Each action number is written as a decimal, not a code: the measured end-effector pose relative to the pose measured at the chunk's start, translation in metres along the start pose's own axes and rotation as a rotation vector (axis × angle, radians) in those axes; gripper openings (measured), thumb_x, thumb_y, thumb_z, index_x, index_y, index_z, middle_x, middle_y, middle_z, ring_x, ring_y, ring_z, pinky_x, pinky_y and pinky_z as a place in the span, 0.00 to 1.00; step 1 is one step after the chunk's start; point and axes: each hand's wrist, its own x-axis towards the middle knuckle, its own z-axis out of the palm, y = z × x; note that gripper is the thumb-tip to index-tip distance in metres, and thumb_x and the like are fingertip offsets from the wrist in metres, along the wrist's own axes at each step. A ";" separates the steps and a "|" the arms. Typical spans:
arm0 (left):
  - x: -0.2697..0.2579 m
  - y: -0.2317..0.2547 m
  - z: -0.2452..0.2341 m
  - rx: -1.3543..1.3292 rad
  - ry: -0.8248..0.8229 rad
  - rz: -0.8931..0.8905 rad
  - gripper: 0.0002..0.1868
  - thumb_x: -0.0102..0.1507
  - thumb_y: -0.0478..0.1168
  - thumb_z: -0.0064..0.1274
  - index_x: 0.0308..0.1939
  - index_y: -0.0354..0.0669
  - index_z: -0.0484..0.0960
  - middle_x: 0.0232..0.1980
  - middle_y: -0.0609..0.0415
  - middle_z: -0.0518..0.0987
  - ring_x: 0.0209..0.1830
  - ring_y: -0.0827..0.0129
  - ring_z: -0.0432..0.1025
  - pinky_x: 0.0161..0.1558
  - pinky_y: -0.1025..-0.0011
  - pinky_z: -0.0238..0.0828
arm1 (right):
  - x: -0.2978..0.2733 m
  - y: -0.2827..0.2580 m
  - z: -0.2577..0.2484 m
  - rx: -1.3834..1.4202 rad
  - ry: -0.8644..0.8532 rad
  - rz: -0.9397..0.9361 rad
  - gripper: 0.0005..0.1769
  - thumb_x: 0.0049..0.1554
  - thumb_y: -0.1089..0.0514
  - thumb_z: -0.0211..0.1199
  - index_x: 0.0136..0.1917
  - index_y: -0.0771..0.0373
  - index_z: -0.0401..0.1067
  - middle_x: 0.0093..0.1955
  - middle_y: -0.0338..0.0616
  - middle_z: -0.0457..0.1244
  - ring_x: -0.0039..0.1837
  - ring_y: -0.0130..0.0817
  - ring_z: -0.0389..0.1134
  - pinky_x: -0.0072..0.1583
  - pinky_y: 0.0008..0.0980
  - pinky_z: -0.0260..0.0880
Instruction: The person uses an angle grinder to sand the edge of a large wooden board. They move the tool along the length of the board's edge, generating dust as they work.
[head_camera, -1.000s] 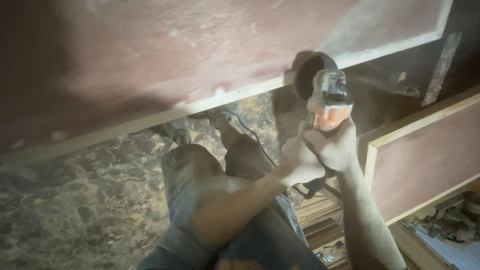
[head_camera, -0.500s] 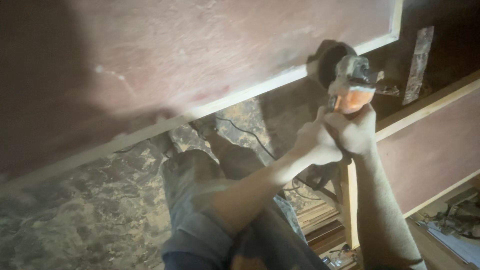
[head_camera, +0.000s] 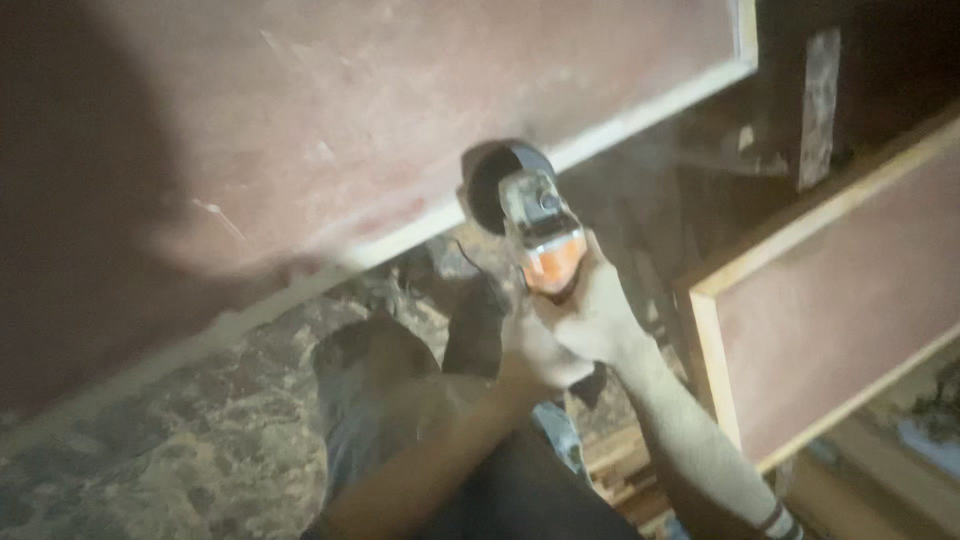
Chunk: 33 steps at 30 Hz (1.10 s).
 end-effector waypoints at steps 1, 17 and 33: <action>-0.002 -0.002 0.001 0.000 -0.010 0.006 0.49 0.44 0.40 0.65 0.67 0.41 0.60 0.46 0.39 0.83 0.46 0.45 0.81 0.50 0.58 0.80 | 0.000 0.003 -0.002 -0.035 -0.012 0.061 0.34 0.44 0.64 0.68 0.63 0.71 0.61 0.52 0.51 0.68 0.54 0.37 0.73 0.56 0.35 0.75; 0.131 0.054 0.139 0.044 -0.248 -0.011 0.48 0.44 0.42 0.66 0.66 0.40 0.62 0.48 0.40 0.82 0.46 0.48 0.81 0.50 0.59 0.80 | 0.058 0.080 -0.177 -0.050 0.101 0.108 0.31 0.46 0.68 0.65 0.64 0.69 0.65 0.53 0.49 0.68 0.53 0.36 0.72 0.54 0.35 0.77; 0.149 0.059 0.136 0.049 -0.191 -0.059 0.47 0.44 0.45 0.67 0.65 0.39 0.64 0.50 0.42 0.82 0.46 0.50 0.82 0.51 0.60 0.80 | 0.077 0.094 -0.171 0.156 0.153 -0.044 0.26 0.49 0.69 0.65 0.61 0.71 0.66 0.53 0.45 0.67 0.53 0.31 0.70 0.54 0.31 0.74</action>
